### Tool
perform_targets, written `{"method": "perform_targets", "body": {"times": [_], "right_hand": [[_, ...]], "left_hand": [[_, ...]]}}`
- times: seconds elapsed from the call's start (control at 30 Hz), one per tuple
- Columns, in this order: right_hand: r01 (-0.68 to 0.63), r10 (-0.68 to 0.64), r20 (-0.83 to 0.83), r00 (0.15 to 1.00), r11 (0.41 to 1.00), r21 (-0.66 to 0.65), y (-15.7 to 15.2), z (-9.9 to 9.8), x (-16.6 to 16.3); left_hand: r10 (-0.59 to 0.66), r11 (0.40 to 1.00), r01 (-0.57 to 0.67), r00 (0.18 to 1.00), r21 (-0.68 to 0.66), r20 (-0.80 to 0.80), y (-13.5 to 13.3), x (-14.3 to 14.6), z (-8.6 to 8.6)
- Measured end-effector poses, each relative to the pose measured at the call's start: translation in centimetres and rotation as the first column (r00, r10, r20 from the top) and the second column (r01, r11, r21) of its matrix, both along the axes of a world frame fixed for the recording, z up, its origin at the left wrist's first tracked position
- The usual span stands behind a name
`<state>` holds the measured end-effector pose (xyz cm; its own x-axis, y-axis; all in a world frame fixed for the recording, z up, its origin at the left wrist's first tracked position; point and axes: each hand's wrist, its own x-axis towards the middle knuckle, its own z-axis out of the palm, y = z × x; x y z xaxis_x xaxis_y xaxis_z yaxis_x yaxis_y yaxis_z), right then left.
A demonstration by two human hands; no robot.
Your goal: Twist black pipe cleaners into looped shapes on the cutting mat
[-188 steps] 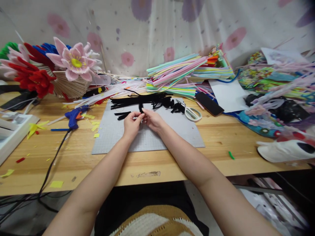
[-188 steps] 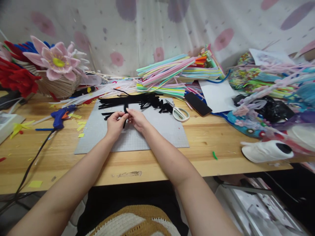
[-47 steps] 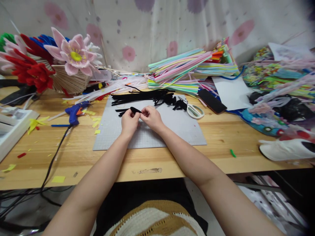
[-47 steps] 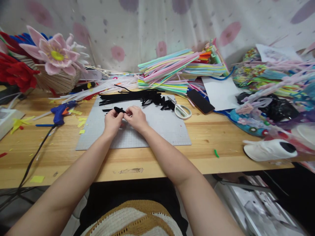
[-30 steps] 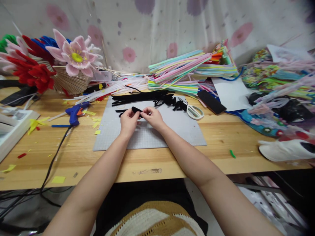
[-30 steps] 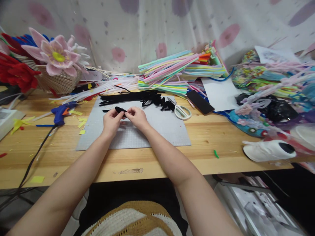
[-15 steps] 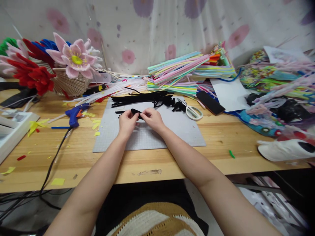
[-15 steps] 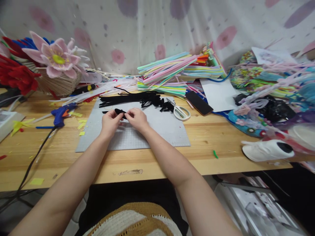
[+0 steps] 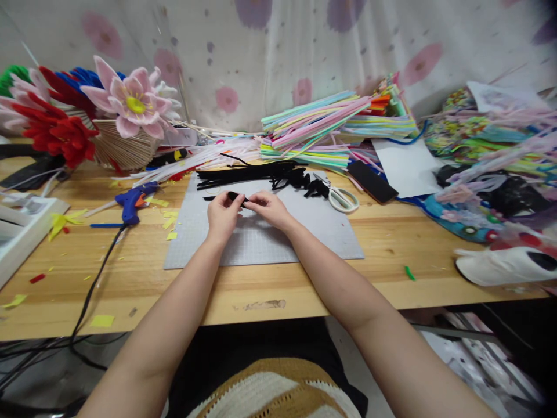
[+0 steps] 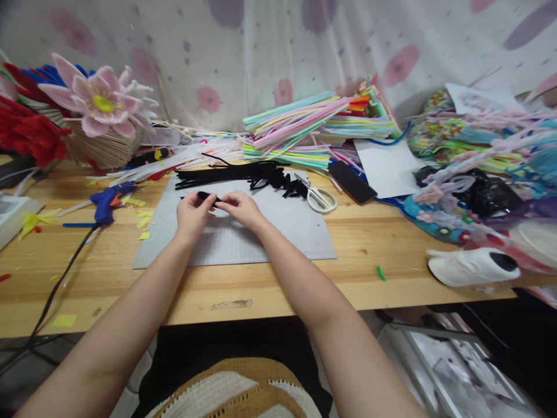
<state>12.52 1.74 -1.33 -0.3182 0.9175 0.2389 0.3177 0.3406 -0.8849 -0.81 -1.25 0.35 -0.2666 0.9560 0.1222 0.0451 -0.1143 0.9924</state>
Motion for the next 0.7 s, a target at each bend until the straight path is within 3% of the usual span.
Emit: {"method": "perform_targets", "body": {"times": [0.1, 0.23, 0.57, 0.7], "right_hand": [[-0.112, 0.112, -0.023, 0.993, 0.994, 0.008, 0.0, 0.4, 0.5], [-0.213, 0.213, -0.058, 0.975, 0.977, 0.008, -0.1, 0.8, 0.9], [-0.204, 0.199, -0.072, 0.977, 0.977, -0.068, -0.6, 1.0, 0.2], [-0.246, 0.246, -0.016, 0.969, 0.967, -0.062, -0.8, 1.6, 0.3]], "left_hand": [[0.032, 0.999, -0.029, 0.994, -0.032, 0.107, 0.2, -0.3, 0.1], [-0.054, 0.992, 0.075, 0.980, -0.103, 0.192, 0.2, -0.6, 0.4], [-0.255, 0.928, 0.307, 0.936, -0.211, 0.242, 0.0, -0.9, 0.8], [-0.172, 0.940, 0.252, 0.931, -0.228, 0.321, 0.0, -0.6, 1.0]]}}
